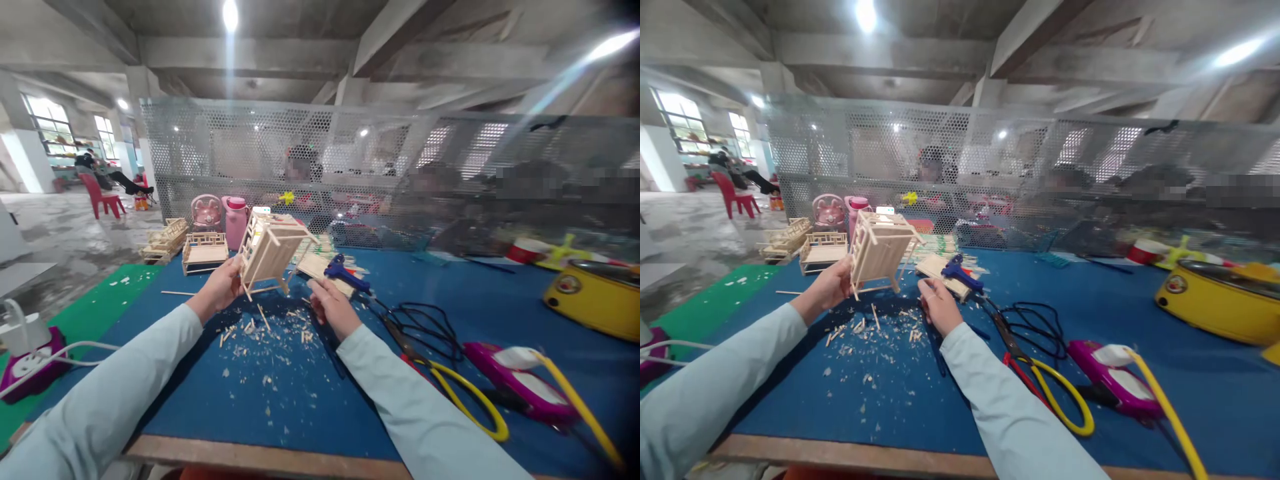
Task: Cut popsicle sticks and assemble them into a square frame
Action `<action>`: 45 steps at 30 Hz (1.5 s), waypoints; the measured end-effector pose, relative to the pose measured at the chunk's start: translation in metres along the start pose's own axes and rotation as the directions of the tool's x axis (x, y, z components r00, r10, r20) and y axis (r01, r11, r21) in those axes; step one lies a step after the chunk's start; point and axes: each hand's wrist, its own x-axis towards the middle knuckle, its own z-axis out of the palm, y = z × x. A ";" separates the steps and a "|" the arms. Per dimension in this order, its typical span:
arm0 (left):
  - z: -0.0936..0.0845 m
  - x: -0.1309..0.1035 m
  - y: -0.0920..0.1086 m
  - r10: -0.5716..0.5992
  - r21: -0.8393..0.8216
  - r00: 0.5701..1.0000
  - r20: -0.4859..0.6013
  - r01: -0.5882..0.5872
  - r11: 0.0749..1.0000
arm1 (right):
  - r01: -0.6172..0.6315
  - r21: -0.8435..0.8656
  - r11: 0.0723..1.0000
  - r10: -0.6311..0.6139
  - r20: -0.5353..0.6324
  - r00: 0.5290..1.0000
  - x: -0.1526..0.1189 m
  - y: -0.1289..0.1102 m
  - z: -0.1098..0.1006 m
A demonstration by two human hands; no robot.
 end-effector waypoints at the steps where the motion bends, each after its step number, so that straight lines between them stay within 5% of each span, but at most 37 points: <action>1: -0.001 -0.001 -0.005 -0.023 -0.042 0.999 0.038 0.025 0.999 | -0.018 0.051 0.999 0.016 0.056 0.998 -0.001 -0.001 0.000; 5: 0.001 -0.002 -0.022 -0.081 -0.074 0.985 0.151 0.093 0.993 | 0.264 -0.029 0.964 -0.252 0.221 0.942 -0.009 -0.007 0.004; 10: 0.010 -0.007 -0.025 -0.052 -0.046 0.986 0.159 0.060 0.997 | 0.528 -0.445 0.723 -0.600 -0.027 0.800 -0.020 -0.015 0.011; 18: 0.011 -0.009 -0.029 0.045 0.014 0.977 0.207 -0.049 0.999 | 0.648 -0.473 0.596 -0.704 0.080 0.706 -0.026 -0.022 0.019; 24: 0.008 -0.010 -0.026 0.039 0.057 0.986 0.161 -0.048 0.997 | 0.645 -0.478 0.597 -0.711 0.057 0.701 -0.023 -0.016 0.019; 29: 0.006 -0.012 -0.019 -0.037 0.066 0.997 0.068 0.032 0.997 | 0.628 -0.552 0.549 -0.766 -0.031 0.642 -0.024 -0.011 0.018; 36: -0.005 -0.033 -0.004 -0.152 -0.032 0.972 0.181 0.160 0.987 | 0.535 -0.702 0.470 -0.830 -0.147 0.538 -0.020 -0.010 0.008; 40: -0.007 -0.053 -0.003 -0.123 0.072 0.962 0.242 0.109 0.991 | 0.446 -0.771 0.455 -0.815 -0.159 0.558 -0.014 -0.008 0.003; 45: 0.001 -0.052 -0.014 -0.018 0.152 0.986 0.165 -0.007 0.988 | 0.393 -0.842 0.369 -0.807 -0.081 0.585 -0.011 -0.007 0.008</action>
